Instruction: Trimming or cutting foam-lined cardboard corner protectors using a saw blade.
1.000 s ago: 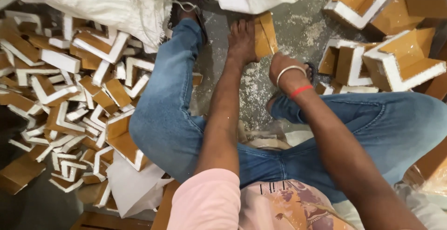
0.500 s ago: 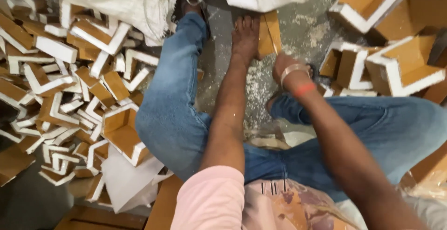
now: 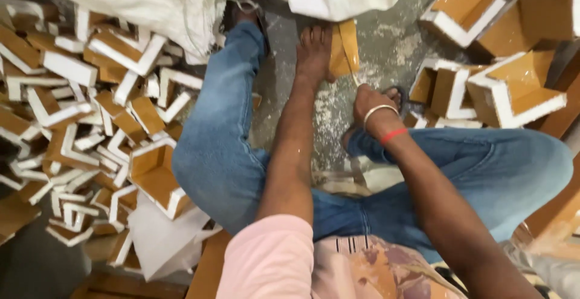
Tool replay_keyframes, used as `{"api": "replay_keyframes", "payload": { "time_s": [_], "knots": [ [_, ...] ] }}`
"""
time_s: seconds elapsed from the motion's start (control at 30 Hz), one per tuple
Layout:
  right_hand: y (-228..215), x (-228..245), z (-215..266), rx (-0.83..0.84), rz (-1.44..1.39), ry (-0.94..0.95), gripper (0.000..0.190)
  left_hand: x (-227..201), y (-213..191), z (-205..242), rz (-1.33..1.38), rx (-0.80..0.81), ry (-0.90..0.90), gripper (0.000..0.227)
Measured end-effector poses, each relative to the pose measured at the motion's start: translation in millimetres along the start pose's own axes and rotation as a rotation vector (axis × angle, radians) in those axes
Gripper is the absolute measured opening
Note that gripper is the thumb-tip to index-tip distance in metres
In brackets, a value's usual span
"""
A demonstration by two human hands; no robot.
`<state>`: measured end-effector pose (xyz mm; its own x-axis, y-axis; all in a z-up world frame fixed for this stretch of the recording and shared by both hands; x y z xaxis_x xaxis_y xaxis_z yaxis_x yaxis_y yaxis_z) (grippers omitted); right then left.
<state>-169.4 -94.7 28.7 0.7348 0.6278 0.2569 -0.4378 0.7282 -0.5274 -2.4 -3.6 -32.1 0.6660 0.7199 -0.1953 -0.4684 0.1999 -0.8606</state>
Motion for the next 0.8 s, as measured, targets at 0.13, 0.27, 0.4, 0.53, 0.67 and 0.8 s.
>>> {"api": "replay_keyframes", "payload": {
  "time_s": [0.13, 0.27, 0.4, 0.53, 0.67, 0.8],
  "knots": [
    [-21, 20, 11, -0.027, -0.026, 0.040, 0.029, 1, 12, -10, -0.036, -0.024, 0.010, 0.141],
    [-22, 25, -30, 0.001, -0.033, 0.067, 0.032, -3, 9, -2, -0.034, -0.026, 0.002, 0.141],
    [-25, 26, -11, 0.086, 0.031, 0.056, 0.034, 0, 17, -6, -0.030, -0.064, 0.037, 0.142],
    [22, -22, 11, 0.056, 0.111, -0.002, 0.034, -2, 17, 3, -0.088, -0.015, 0.051, 0.135],
    [4, -8, -21, -0.028, 0.101, -0.032, 0.034, -3, 14, 0, -0.065, -0.107, 0.031, 0.142],
    [-10, 13, -44, 0.011, -0.002, -0.033, 0.031, -3, 27, -8, -0.136, -0.156, 0.040, 0.145]
  ]
}}
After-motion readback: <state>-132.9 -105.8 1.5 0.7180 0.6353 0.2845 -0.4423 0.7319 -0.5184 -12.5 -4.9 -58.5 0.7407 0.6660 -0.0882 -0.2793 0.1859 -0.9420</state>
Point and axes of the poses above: each hand's wrist, its own z-axis away from the middle knuckle, its own y-axis out of the palm, x = y × z, the point moved 2 cm from there along -z, towards the middle knuckle, and after that the axes turned 11 degrees about -z, right-handed, at the moved point
